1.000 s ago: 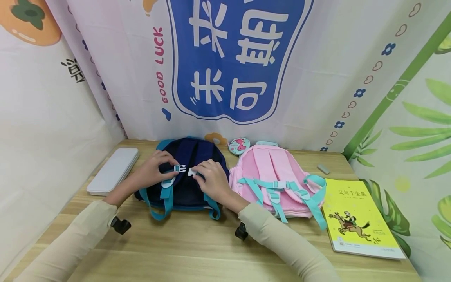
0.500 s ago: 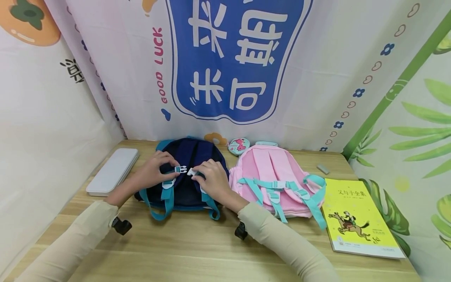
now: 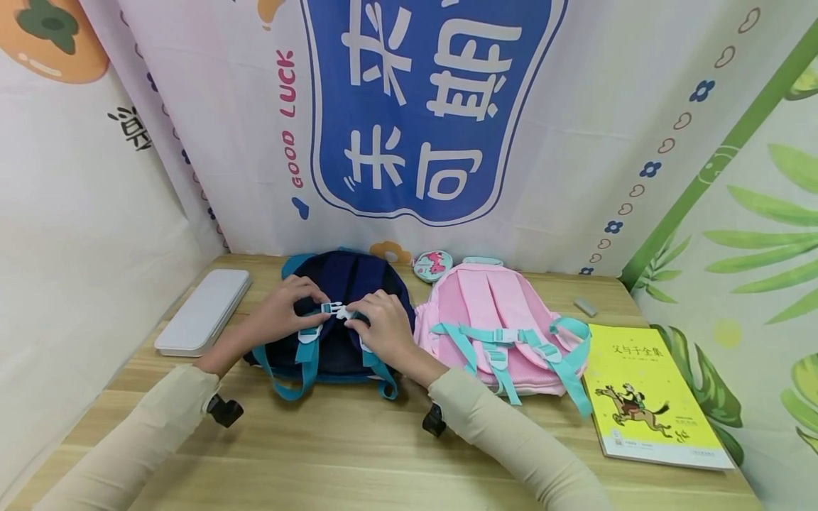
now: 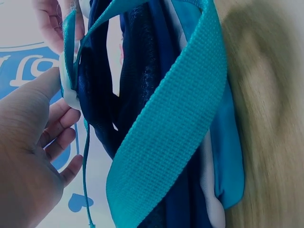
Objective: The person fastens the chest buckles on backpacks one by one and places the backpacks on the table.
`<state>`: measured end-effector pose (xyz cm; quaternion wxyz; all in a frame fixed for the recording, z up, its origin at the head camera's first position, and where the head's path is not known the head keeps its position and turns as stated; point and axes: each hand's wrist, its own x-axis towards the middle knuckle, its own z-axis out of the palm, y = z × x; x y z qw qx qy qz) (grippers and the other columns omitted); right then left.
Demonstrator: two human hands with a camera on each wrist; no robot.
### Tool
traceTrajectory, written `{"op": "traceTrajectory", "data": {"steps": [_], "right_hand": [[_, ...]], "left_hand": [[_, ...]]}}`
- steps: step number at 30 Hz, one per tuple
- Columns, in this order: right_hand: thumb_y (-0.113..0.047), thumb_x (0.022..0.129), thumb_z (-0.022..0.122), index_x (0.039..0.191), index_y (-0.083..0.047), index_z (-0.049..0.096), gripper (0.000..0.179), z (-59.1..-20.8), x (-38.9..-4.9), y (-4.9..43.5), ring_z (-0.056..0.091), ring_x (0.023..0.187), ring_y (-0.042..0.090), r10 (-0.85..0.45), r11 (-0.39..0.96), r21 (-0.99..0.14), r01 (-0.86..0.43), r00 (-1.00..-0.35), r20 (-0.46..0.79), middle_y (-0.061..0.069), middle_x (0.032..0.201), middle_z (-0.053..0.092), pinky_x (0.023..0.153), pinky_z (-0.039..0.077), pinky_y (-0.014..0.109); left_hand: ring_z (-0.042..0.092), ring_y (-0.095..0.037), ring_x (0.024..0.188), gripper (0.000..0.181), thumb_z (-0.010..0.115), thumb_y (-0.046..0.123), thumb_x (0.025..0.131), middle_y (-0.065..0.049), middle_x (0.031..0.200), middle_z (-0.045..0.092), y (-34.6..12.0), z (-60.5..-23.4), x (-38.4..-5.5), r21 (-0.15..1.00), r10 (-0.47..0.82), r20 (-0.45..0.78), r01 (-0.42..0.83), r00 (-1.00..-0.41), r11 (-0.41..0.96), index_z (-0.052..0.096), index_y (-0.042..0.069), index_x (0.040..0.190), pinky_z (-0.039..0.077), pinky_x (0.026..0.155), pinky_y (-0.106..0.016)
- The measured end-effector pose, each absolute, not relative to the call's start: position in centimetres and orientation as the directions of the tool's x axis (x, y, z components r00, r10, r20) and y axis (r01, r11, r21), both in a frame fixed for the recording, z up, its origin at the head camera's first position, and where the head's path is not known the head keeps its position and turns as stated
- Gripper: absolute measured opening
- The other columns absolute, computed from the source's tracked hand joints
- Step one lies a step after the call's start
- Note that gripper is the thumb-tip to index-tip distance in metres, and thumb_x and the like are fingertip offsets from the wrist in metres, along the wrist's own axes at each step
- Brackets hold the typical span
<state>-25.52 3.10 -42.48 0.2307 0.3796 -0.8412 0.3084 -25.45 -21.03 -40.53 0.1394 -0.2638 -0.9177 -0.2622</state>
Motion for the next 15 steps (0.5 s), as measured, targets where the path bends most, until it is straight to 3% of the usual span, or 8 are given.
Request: {"op": "traceTrajectory", "data": {"steps": [15], "right_hand": [[-0.017, 0.087, 0.081, 0.106, -0.012, 0.079, 0.019, -42.44, -25.37, 2.83, 0.064, 0.093, 0.019, -0.48, 0.516, -0.373, -0.772, -0.62, 0.621, 0.001, 0.1, 0.077, 0.078, 0.047, 0.035]], "left_hand": [[0.051, -0.02, 0.095, 0.018, 0.083, 0.017, 0.086, -0.004, 0.103, 0.068, -21.26, -40.58, -25.34, 0.424, 0.434, 0.393, 0.579, -0.811, 0.696, 0.077, 0.01, 0.102, 0.044, 0.08, -0.036]]}}
